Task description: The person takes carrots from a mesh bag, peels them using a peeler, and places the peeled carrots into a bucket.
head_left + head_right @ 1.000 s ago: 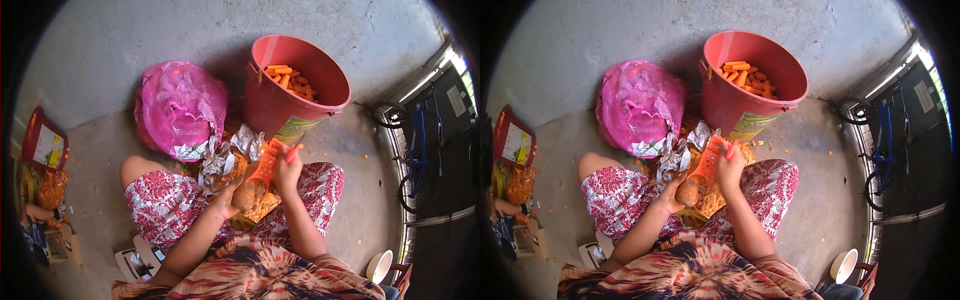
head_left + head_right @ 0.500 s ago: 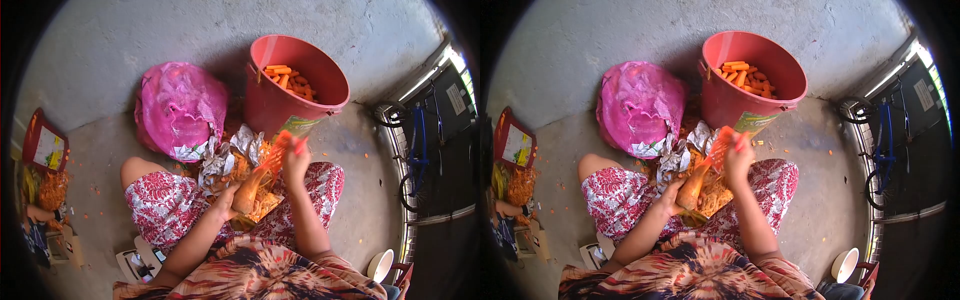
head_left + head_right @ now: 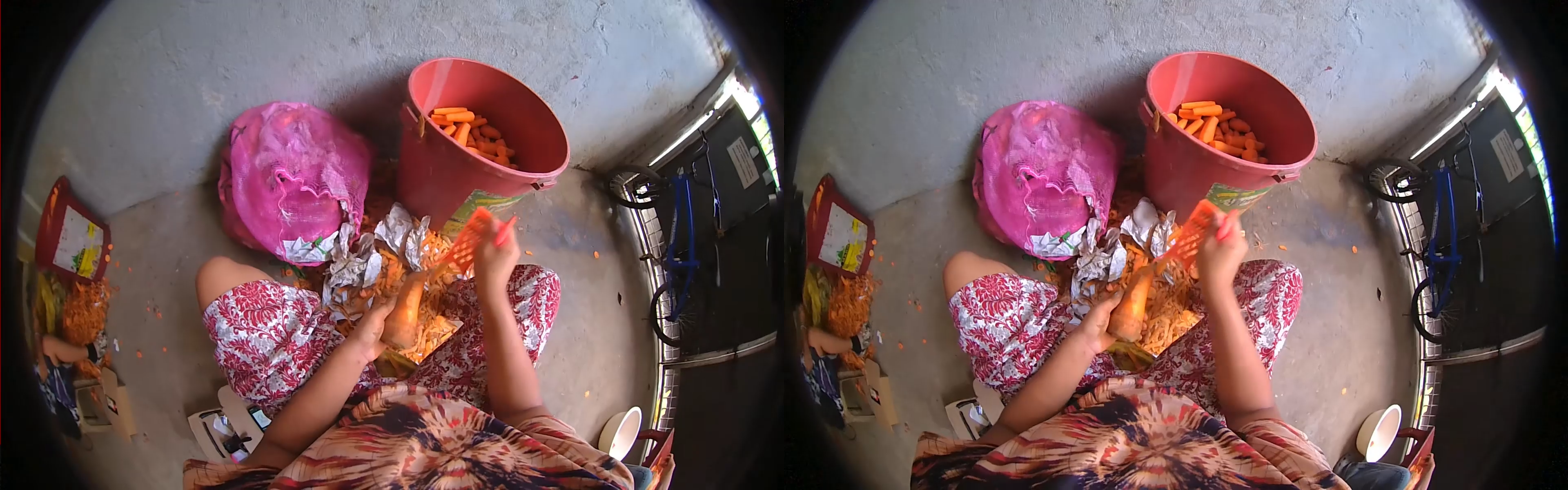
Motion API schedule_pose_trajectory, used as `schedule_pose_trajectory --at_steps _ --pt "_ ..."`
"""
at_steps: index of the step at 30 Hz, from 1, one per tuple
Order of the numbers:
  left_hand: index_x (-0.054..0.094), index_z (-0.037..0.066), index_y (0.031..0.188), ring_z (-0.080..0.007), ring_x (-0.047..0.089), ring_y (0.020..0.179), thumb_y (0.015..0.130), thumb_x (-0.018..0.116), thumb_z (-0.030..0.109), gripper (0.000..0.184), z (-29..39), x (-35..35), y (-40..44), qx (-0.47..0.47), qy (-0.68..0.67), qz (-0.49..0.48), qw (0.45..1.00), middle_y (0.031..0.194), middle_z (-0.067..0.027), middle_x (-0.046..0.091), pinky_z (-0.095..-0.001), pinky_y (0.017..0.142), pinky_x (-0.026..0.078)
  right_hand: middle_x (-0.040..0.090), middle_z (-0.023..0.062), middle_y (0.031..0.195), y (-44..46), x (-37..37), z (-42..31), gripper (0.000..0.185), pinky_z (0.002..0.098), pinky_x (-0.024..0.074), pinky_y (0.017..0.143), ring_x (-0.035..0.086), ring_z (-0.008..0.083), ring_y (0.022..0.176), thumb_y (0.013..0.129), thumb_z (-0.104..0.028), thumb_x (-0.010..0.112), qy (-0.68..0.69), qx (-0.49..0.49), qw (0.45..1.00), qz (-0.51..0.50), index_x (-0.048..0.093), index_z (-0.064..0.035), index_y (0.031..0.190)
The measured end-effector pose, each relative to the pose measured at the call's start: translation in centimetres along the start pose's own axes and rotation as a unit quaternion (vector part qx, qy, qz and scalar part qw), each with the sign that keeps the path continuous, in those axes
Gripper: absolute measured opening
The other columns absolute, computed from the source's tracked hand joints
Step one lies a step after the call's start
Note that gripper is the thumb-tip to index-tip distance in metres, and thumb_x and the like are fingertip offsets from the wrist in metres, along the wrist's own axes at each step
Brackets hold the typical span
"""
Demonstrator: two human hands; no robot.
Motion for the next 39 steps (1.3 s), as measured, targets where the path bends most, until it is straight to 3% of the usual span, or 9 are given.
schedule_pose_trajectory --at_steps 6,9,14,18,22,24,30,38,39 --pt "0.050 0.007 0.104 -0.0146 0.055 0.080 0.084 0.044 0.039 0.039 0.5 1.5 0.1 0.000 -0.064 -0.048 0.997 0.092 -0.0031 0.056 -0.0291 0.070 0.046 0.051 0.0116 0.055 -6.2 3.9 -3.1 0.021 0.0304 0.0401 0.046 0.048 0.0165 0.047 0.082 -0.007 0.049 -0.108 0.014 0.983 -0.149 0.041 -0.0018 0.063" --pt "0.049 0.006 0.105 -0.0170 0.056 0.078 0.085 0.041 0.040 0.041 0.5 2.0 -0.2 -0.005 -0.021 -0.088 0.996 0.090 -0.0053 0.057 -0.0312 0.068 0.047 0.049 0.0133 0.054 -5.9 3.6 -3.3 0.016 0.0310 0.0400 0.046 0.049 0.0187 0.047 0.080 -0.007 0.051 -0.104 -0.098 0.986 -0.086 0.044 -0.0016 0.066" --pt "0.045 0.006 0.108 -0.0209 0.058 0.072 0.085 0.036 0.044 0.045 0.0 1.7 -0.8 0.031 0.108 -0.050 0.992 0.082 -0.0116 0.058 -0.0346 0.063 0.049 0.058 0.0132 0.063 2.8 -2.8 3.6 0.014 0.0306 0.0438 0.050 0.054 0.0221 0.050 0.083 -0.009 0.046 -0.062 -0.003 0.992 0.108 0.055 0.0002 0.079" --pt "0.045 0.006 0.107 -0.0213 0.059 0.072 0.086 0.037 0.042 0.042 0.0 0.9 -0.2 -0.006 0.037 -0.017 0.999 0.082 -0.0123 0.057 -0.0354 0.058 0.049 0.057 0.0118 0.064 1.0 -0.7 -0.3 0.017 0.0276 0.0420 0.053 0.054 0.0177 0.057 0.085 -0.012 0.044 0.006 -0.025 1.000 -0.005 0.055 0.0007 0.079" --pt "0.045 0.007 0.108 -0.0256 0.058 0.070 0.084 0.039 0.044 0.044 -0.2 2.2 -0.6 -0.062 -0.077 -0.075 0.992 0.082 -0.0141 0.057 -0.0388 0.055 0.048 0.048 0.0034 0.056 -2.2 2.8 2.1 0.019 0.0251 0.0379 0.049 0.045 0.0095 0.053 0.084 -0.015 0.048 0.299 0.250 0.915 -0.102 0.051 -0.0004 0.073" --pt "0.046 0.008 0.108 -0.0269 0.058 0.069 0.084 0.038 0.044 0.044 -0.1 2.1 -0.6 -0.063 -0.090 -0.073 0.991 0.083 -0.0147 0.057 -0.0381 0.055 0.048 0.044 -0.0049 0.056 -1.3 2.3 -0.7 0.018 0.0214 0.0307 0.044 0.036 0.0037 0.051 0.085 -0.017 0.049 -0.019 0.009 0.994 -0.109 0.054 -0.0028 0.076" --pt "0.048 0.008 0.107 -0.0236 0.058 0.072 0.084 0.040 0.039 0.039 -0.1 1.2 0.2 -0.026 -0.075 -0.064 0.995 0.087 -0.0116 0.058 -0.0362 0.059 0.049 0.055 -0.0002 0.063 -4.0 4.4 1.1 0.017 0.0237 0.0376 0.047 0.045 0.0063 0.052 0.085 -0.015 0.049 0.116 0.168 0.968 -0.144 0.056 0.0003 0.088" --pt "0.048 0.008 0.106 -0.0177 0.058 0.077 0.088 0.037 0.033 0.033 0.7 2.4 -1.0 -0.024 -0.032 -0.128 0.991 0.087 -0.0060 0.057 -0.0319 0.063 0.048 0.054 0.0098 0.060 -3.6 4.5 -1.0 0.019 0.0279 0.0402 0.050 0.051 0.0127 0.055 0.084 -0.013 0.046 -0.077 -0.080 0.989 -0.093 0.056 0.0014 0.078" --pt "0.047 0.007 0.107 -0.0164 0.057 0.081 0.088 0.037 0.034 0.034 0.9 2.5 -0.9 0.000 -0.007 -0.168 0.986 0.091 -0.0068 0.056 -0.0297 0.067 0.047 0.055 0.0147 0.064 -1.5 3.2 0.9 0.016 0.0318 0.0411 0.052 0.052 0.0238 0.058 0.084 -0.013 0.046 -0.075 -0.041 0.996 -0.037 0.055 -0.0004 0.080"
Point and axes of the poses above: each hand's wrist, its own y-axis towards the middle knuckle, its own x-axis out of the palm, z = x × y, the point moved 10 cm from there along y, towards the middle knuckle
